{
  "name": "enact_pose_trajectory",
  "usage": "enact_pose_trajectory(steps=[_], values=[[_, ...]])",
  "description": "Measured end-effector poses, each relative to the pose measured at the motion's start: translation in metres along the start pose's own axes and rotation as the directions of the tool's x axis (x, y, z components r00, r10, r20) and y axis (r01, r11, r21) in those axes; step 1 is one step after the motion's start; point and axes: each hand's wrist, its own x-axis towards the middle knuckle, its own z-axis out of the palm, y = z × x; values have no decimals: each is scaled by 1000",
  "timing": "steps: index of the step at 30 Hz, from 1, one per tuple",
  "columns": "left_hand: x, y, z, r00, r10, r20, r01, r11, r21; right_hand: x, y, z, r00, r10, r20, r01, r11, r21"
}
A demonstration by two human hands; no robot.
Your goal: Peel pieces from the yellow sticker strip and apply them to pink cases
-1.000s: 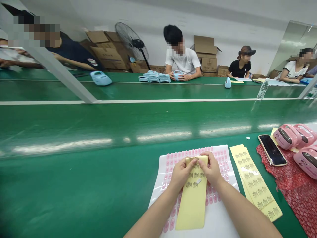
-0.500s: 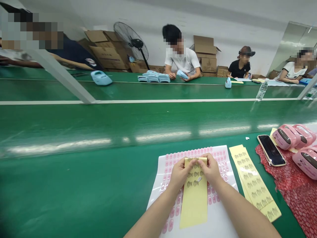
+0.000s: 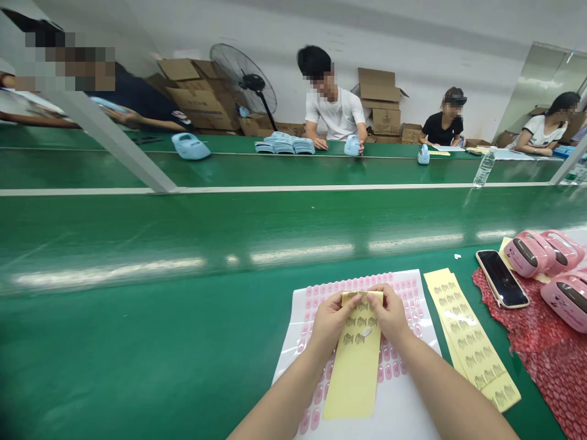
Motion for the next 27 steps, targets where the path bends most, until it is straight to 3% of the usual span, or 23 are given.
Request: enact_pose_trajectory(steps=[11, 19, 27], values=[[-2, 1, 1, 999, 25, -29, -23, 999, 42, 0, -3, 1, 1000, 0, -9, 0, 1000, -7], [-2, 5, 2, 999, 30, -11, -30, 999, -39, 1, 0, -2, 999, 21, -31, -21, 1000, 15], [1, -1, -1, 1000, 6, -9, -7, 996, -90, 2, -5, 2, 998, 44, -46, -38, 990, 135]])
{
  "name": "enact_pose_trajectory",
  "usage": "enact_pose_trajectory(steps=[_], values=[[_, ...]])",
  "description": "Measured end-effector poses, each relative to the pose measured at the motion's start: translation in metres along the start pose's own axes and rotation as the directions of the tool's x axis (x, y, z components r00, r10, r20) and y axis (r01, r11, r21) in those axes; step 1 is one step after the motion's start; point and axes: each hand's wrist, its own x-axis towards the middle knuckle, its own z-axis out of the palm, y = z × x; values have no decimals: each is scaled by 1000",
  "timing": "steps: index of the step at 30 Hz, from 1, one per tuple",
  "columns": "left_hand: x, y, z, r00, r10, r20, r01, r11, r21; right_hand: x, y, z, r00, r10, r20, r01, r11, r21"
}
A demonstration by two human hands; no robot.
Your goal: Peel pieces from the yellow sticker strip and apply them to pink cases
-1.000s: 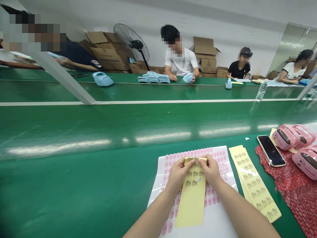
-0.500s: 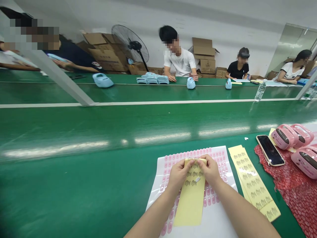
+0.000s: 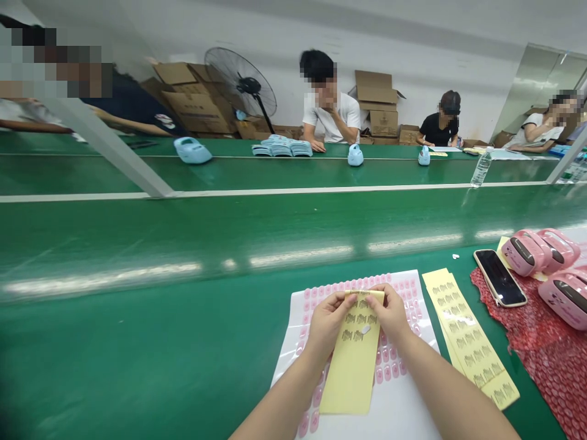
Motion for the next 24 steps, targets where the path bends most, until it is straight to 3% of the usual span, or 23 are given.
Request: enact_pose_trajectory(steps=[24], values=[[-1, 1, 2, 1000, 24, -12, -23, 994, 102, -1, -1, -2, 998, -10, -66, 3, 995, -100]])
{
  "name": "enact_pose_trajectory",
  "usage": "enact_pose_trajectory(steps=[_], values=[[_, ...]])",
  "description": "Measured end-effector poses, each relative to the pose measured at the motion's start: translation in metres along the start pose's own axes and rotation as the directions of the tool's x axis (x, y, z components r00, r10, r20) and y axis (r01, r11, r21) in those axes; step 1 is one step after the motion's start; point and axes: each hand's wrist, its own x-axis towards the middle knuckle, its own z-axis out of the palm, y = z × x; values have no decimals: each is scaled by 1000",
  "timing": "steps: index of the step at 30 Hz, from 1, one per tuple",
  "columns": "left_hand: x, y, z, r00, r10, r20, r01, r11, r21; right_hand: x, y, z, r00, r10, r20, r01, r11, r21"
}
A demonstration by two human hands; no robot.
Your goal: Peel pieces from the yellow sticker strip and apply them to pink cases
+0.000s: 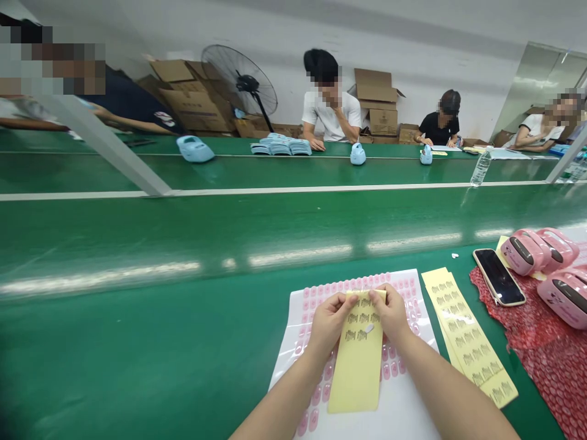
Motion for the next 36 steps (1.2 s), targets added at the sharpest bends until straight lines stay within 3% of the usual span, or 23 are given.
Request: enact_pose_trajectory(steps=[11, 17, 22, 25, 30, 32, 36], values=[[0, 2, 1, 999, 16, 33, -16, 1000, -19, -1, -3, 1, 1000, 6, -4, -5, 998, 55], [1, 0, 1, 996, 80, 28, -80, 997, -7, 1, 3, 0, 999, -1, -36, 5, 994, 111], [7, -5, -1, 987, 156, -48, -154, 987, 42, 4, 5, 0, 987, -96, -128, 100, 995, 23], [9, -8, -2, 979, 185, -84, -181, 982, 57, 5, 5, -1, 978, -169, -123, 162, 984, -70], [4, -5, -2, 991, 132, 34, -133, 991, 35, 5, 4, -2, 966, -258, -22, 256, 965, -59], [0, -2, -1, 992, 91, 91, -90, 996, -16, 4, 5, 0, 971, -237, -2, 237, 971, 38], [-4, 4, 1, 990, 47, 133, -38, 997, -75, 5, 6, 3, 999, -38, 5, 36, 966, 257]])
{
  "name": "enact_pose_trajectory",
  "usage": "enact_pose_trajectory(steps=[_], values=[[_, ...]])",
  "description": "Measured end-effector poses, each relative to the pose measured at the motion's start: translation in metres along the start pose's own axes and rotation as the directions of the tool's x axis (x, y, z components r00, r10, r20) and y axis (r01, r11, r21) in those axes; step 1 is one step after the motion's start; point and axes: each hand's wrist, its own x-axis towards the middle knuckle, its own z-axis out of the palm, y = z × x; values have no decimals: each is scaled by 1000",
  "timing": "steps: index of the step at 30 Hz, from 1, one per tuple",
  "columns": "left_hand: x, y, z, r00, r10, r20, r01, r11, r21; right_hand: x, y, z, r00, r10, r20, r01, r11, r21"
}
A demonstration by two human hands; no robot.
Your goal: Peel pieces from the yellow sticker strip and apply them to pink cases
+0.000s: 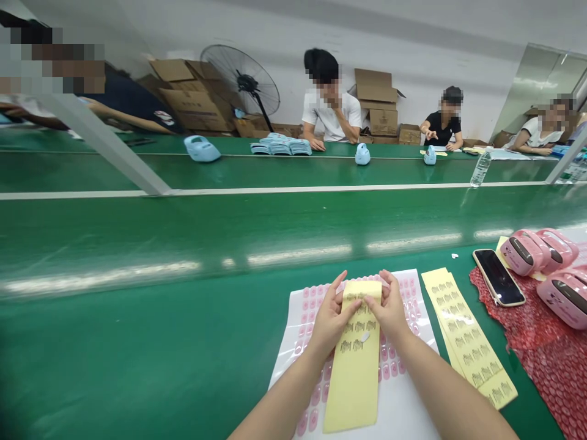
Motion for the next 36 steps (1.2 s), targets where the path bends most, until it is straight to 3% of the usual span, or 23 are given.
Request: enact_pose_trajectory(steps=[3, 6, 8, 10, 19, 25, 31, 36], values=[[-1, 1, 0, 1000, -12, 18, 13, 1000, -14, 3, -2, -1, 988, 150, -37, -146, 984, 105], [-2, 1, 0, 998, -32, 51, 32, 999, 0, 5, -7, -3, 953, 283, 106, -296, 944, 148], [-2, 0, 0, 997, -41, 67, 40, 999, 19, 4, -10, -3, 925, 307, 224, -339, 933, 123], [-1, 0, 0, 996, -46, 74, 44, 999, 29, 3, -10, -3, 914, 302, 272, -338, 936, 97], [1, -1, -1, 994, -94, 55, 96, 995, -39, 4, 0, -6, 930, 311, 195, -322, 946, 24], [0, -3, -3, 998, -58, 32, 57, 998, 32, 1, -8, -3, 925, 264, 272, -286, 957, 46], [2, -5, -6, 986, -101, 135, 100, 995, 11, -1, -12, 0, 944, 292, 155, -303, 952, 51], [1, -3, -6, 990, -79, 120, 71, 995, 67, -3, -12, 1, 947, 290, 134, -302, 950, 74]])
